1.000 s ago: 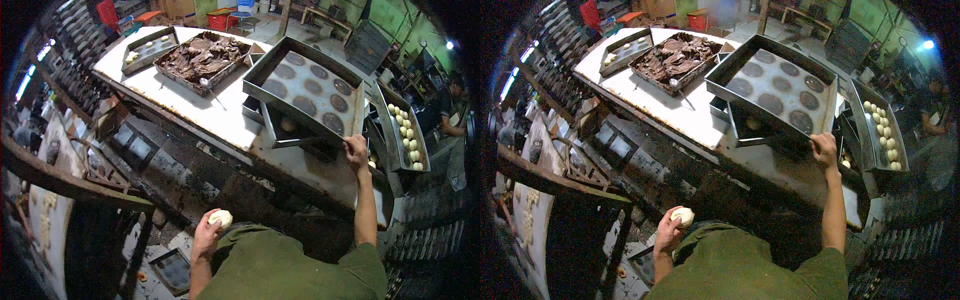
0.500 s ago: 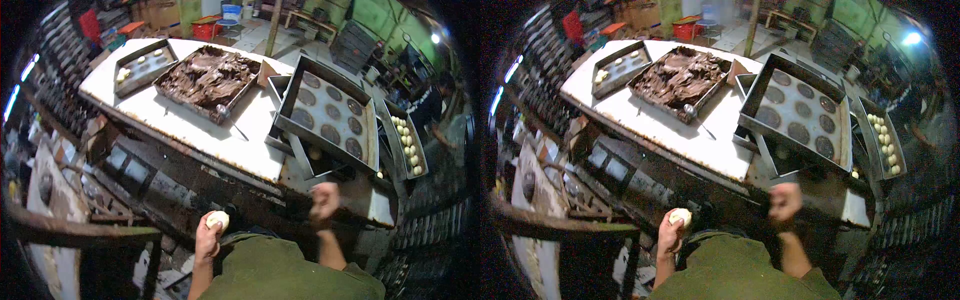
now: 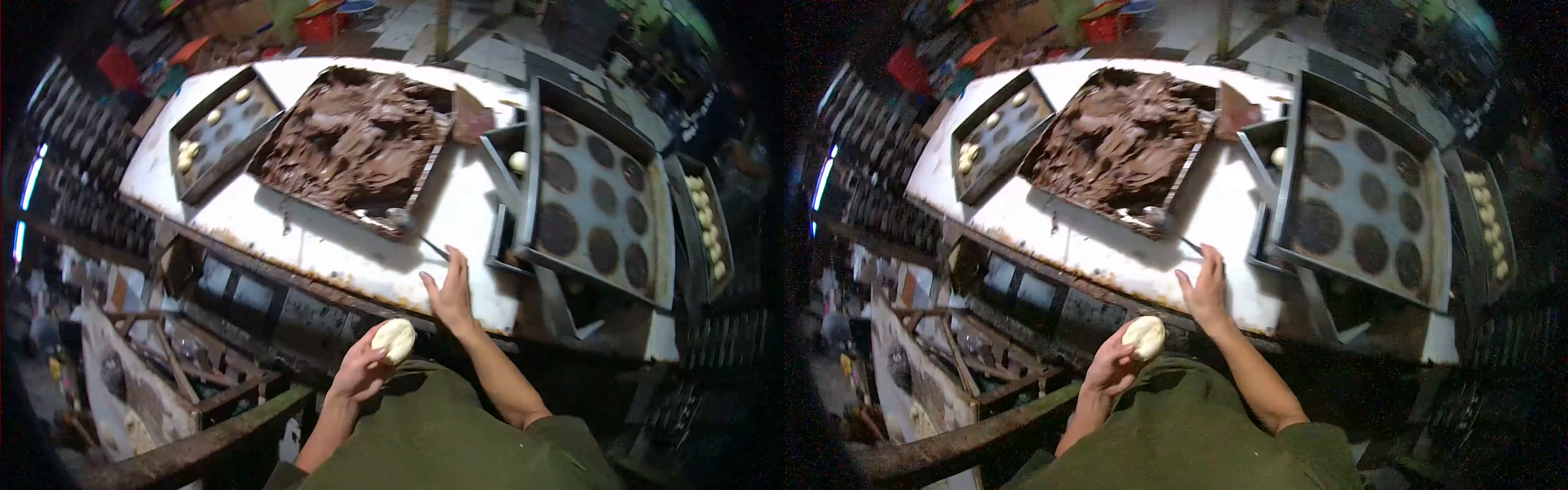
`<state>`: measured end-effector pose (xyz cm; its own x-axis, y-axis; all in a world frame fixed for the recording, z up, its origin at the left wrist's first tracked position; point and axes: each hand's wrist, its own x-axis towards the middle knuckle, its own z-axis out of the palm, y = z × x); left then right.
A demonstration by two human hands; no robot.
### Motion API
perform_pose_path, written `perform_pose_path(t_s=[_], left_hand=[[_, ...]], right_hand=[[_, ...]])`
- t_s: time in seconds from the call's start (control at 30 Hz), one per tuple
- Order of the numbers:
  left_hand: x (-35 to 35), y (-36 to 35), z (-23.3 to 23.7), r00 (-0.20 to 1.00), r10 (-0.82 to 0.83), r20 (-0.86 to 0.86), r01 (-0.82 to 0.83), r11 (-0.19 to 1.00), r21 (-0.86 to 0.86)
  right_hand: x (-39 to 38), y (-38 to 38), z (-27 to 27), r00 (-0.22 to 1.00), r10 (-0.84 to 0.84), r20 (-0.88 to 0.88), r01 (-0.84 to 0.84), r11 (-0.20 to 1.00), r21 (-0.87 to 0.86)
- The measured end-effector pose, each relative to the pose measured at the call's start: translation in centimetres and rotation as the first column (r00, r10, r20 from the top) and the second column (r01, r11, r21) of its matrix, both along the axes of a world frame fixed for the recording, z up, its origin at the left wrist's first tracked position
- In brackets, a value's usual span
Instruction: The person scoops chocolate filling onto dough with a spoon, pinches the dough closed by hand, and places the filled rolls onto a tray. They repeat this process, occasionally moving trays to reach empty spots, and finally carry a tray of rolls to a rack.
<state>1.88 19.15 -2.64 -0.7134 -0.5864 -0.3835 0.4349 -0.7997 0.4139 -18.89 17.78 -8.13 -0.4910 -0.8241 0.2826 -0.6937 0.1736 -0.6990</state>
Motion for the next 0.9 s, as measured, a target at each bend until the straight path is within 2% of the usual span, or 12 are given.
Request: perform_pose_path(t_s=[0.07, 0.13, 0.27, 0.33, 0.37, 0.4, 0.47, 0.6, 0.73, 0.8, 0.87, 0.9], left_hand=[[0.1, -2.7, -1.0, 0.983, 0.016, 0.182, -0.007, 0.999, -0.046], [0.4, -5.4, -1.5, 0.973, 0.020, 0.230, -0.024, 1.000, 0.015], [0.5, -11.2, -4.8, 0.900, -0.108, 0.422, 0.181, 0.974, -0.139], [-0.8, -13.4, -6.3, 0.789, -0.145, 0.597, 0.512, 0.692, -0.509], [-1.1, -15.0, -1.8, 0.832, -0.319, 0.454, 0.540, 0.654, -0.530], [-1.1, -15.2, -1.7, 0.848, -0.360, 0.388, 0.521, 0.696, -0.494], [-0.3, -17.7, -0.9, 0.895, -0.445, 0.002, 0.415, 0.833, -0.367], [2.9, -22.8, 1.0, 0.859, -0.501, -0.106, 0.470, 0.853, -0.226], [4.1, -25.3, 0.2, 0.896, -0.438, -0.070, 0.434, 0.899, -0.065], [4.3, -26.0, 0.5, 0.918, -0.384, -0.104, 0.394, 0.912, 0.111], [3.8, -26.3, 0.9, 0.916, -0.385, -0.118, 0.399, 0.907, 0.137], [3.6, -26.3, 1.2, 0.929, -0.347, -0.129, 0.365, 0.918, 0.157]], right_hand=[[0.9, -2.8, -0.6, 0.982, -0.065, -0.176, 0.053, 0.996, -0.069], [1.8, -5.1, -2.4, 0.986, -0.093, 0.142, 0.101, 0.994, -0.047], [5.4, -7.3, 1.3, 0.981, -0.190, -0.032, 0.184, 0.972, -0.147], [8.2, -9.9, 4.3, 0.990, -0.128, 0.051, 0.132, 0.988, -0.080], [8.0, -12.2, 4.9, 0.979, -0.102, -0.179, 0.074, 0.985, -0.156], [7.0, -14.2, 6.0, 0.972, -0.115, -0.204, 0.085, 0.986, -0.146], [3.9, -17.0, 8.3, 0.935, -0.093, -0.343, 0.185, 0.951, 0.246], [-1.9, -22.1, 10.5, 0.753, 0.002, -0.658, 0.458, 0.716, 0.527], [-0.1, -22.9, 12.0, 0.773, 0.282, -0.569, 0.349, 0.560, 0.751], [-0.4, -23.6, 14.1, 0.843, 0.193, -0.502, 0.306, 0.595, 0.743], [-1.5, -24.0, 13.4, 0.785, 0.095, -0.613, 0.444, 0.604, 0.662], [-1.9, -23.9, 12.4, 0.800, 0.109, -0.590, 0.455, 0.530, 0.715]])
